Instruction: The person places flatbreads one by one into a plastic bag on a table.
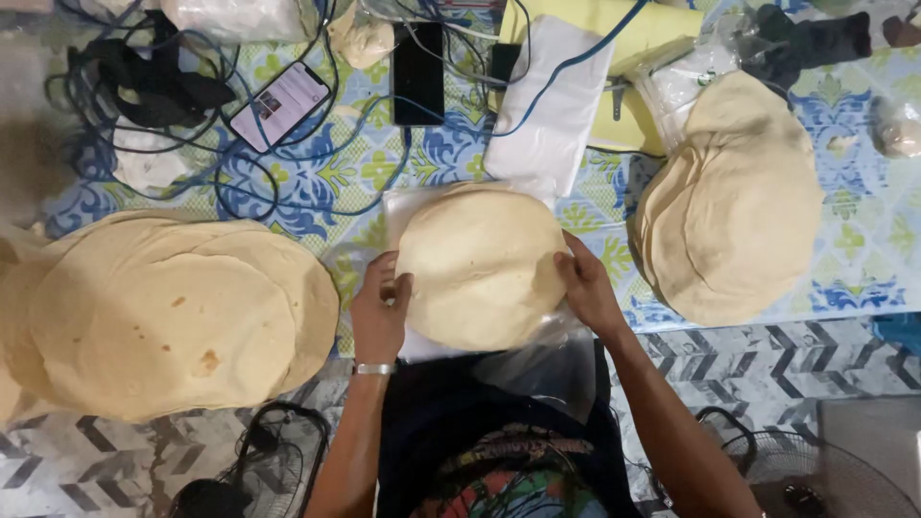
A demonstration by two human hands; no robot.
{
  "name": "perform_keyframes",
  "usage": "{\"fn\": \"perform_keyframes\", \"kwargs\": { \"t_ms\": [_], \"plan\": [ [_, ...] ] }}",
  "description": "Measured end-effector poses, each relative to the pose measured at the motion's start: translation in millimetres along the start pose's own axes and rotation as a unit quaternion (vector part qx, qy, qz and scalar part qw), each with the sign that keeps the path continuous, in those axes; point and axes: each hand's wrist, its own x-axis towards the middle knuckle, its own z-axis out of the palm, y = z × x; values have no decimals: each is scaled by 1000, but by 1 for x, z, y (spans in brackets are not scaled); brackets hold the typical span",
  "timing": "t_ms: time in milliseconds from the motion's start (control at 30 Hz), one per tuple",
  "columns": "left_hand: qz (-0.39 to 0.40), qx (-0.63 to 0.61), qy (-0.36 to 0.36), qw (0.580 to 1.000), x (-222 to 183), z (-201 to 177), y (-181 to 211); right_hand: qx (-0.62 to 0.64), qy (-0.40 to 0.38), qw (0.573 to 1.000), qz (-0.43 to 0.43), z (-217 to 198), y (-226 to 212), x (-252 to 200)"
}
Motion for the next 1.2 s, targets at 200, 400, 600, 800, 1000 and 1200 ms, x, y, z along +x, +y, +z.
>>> {"fn": "perform_keyframes", "kwargs": {
  "t_ms": [200,400,600,800,1000,1200],
  "plan": [
    [17,65,8,998,-1,7,-14,-212,23,963,166,-2,14,1],
    [89,171,44,980,0,11,-5,-167,38,976,131,2,5,2],
    [229,249,-22,941,-16,62,6,-184,48,977,98,6,13,1],
    [232,328,-69,913,-17,75,15,-247,49,962,105,-15,17,-5],
    [258,126,-240,927,-51,70,62,24,126,979,160,-11,-78,-41],
    [134,-20,-369,920,-72,72,65,143,201,960,134,-23,-112,-46]
  ]
}}
